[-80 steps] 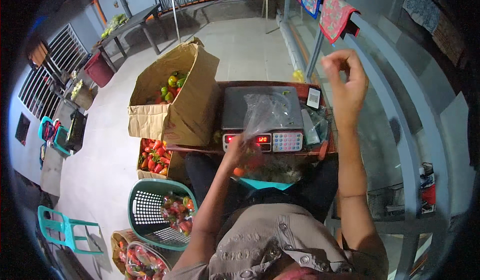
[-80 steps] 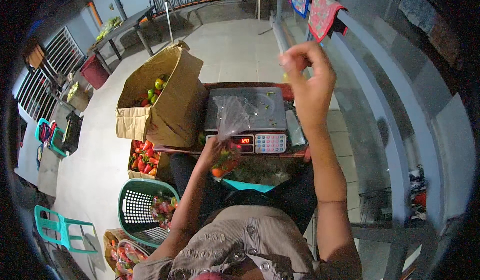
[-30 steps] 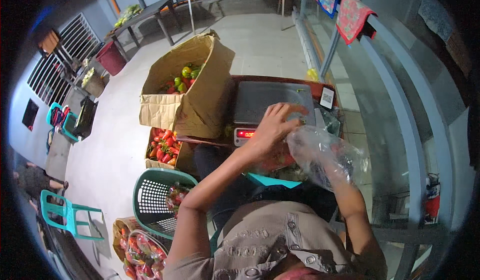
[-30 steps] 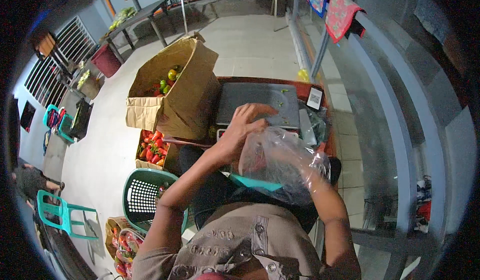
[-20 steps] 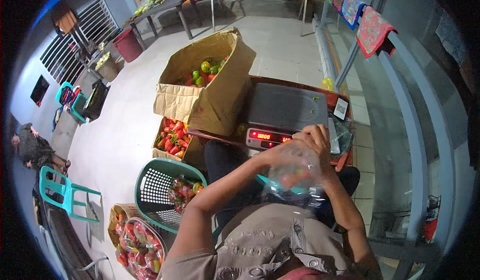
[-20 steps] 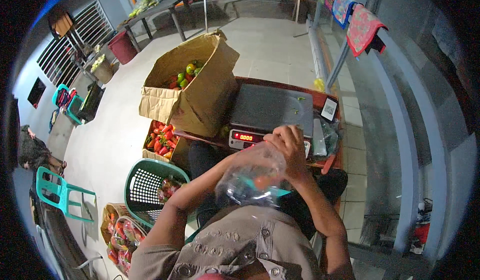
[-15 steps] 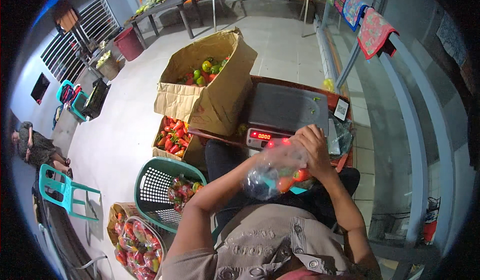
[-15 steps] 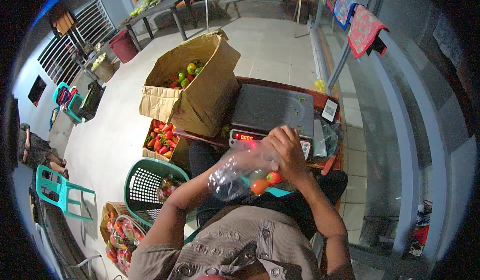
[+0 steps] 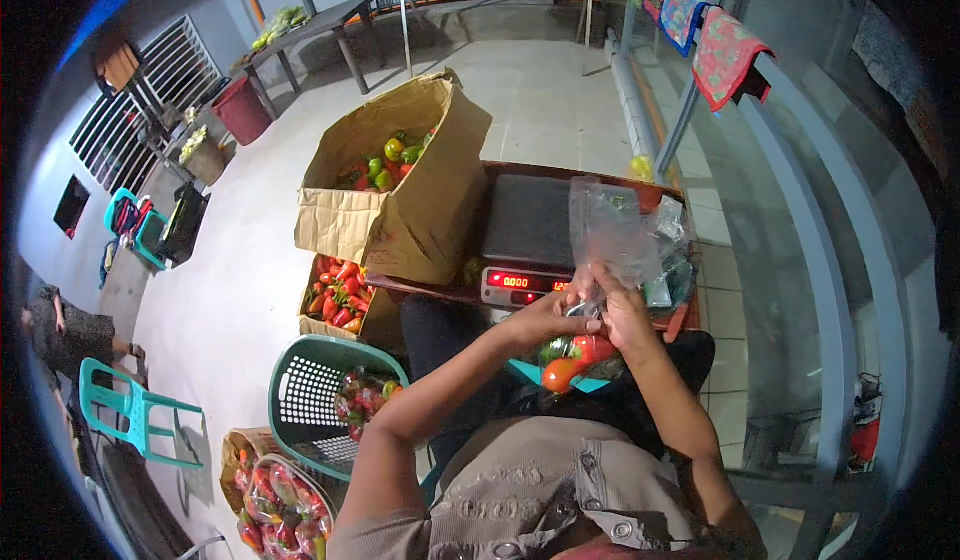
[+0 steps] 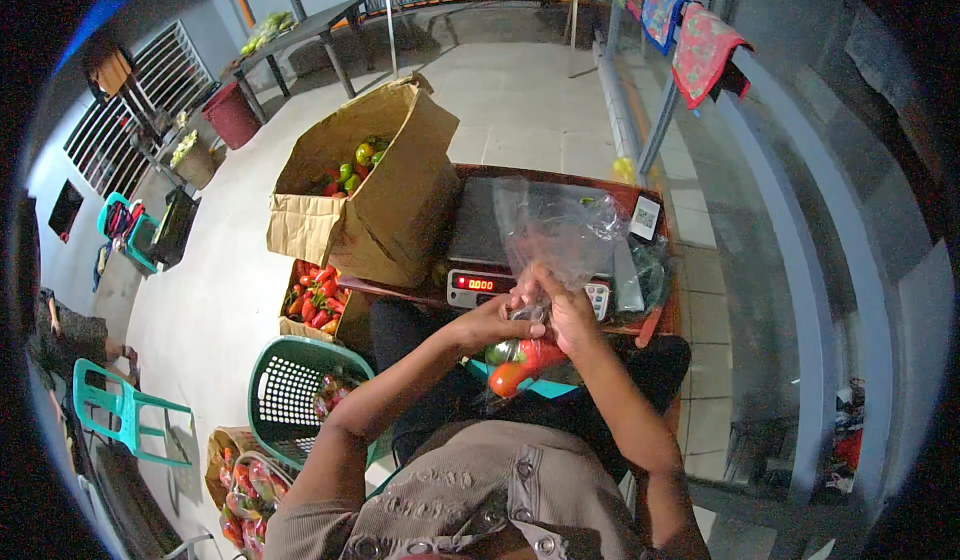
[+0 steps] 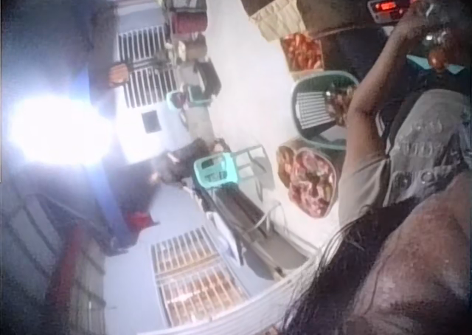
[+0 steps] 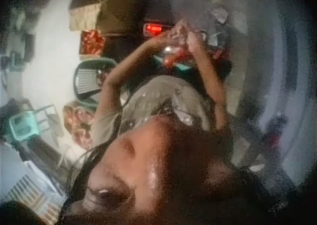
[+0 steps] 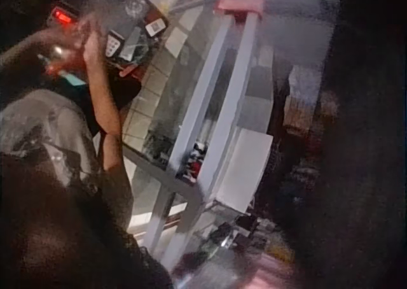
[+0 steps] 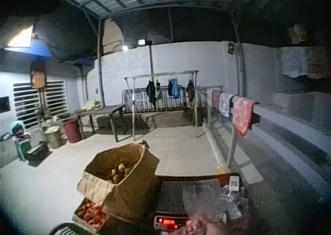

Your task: The person takes various tomatoes and peppers from a large cardboard box, places them individually on an electronic scale to weigh them, and then places several into a plastic bag which is then knotted closed.

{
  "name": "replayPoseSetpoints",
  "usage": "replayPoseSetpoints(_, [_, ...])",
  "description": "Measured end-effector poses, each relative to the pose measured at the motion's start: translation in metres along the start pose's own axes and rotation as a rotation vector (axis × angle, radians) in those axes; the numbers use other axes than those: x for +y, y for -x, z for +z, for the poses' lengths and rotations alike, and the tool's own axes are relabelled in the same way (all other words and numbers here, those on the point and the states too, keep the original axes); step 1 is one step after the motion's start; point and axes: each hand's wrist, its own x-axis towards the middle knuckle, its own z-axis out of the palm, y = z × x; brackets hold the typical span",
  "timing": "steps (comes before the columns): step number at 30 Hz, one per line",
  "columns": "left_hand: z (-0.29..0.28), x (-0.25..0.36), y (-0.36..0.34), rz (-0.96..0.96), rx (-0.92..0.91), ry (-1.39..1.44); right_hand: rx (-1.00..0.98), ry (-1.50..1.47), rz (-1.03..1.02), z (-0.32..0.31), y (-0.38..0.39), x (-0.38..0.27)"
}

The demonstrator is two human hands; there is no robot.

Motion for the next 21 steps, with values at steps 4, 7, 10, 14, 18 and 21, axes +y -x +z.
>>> replayPoseSetpoints(4, [0.000,0.012,0.000,-0.085,-0.090,-0.036,0.072,-0.064,0.004,-0.004,-0.007,0.005])
replayPoseSetpoints(7, [-0.009,0.017,-0.005,-0.114,-0.147,-0.161,0.145,-0.029,0.054,-0.003,-0.011,-0.001])
replayPoseSetpoints(10, [-0.030,0.009,-0.004,-0.067,-0.153,-0.158,0.229,-0.105,0.102,0.014,-0.016,-0.010])
replayPoseSetpoints(14, [-0.041,0.005,-0.009,-0.119,-0.153,0.018,-0.104,-0.419,0.087,-0.016,-0.036,0.000])
replayPoseSetpoints(18, [-0.039,0.012,-0.004,-0.113,-0.073,0.159,-0.117,-0.530,0.095,-0.034,-0.044,-0.005])
replayPoseSetpoints(21, [-0.014,0.034,0.004,-0.092,0.027,0.057,0.013,-0.572,0.093,-0.045,-0.042,-0.013])
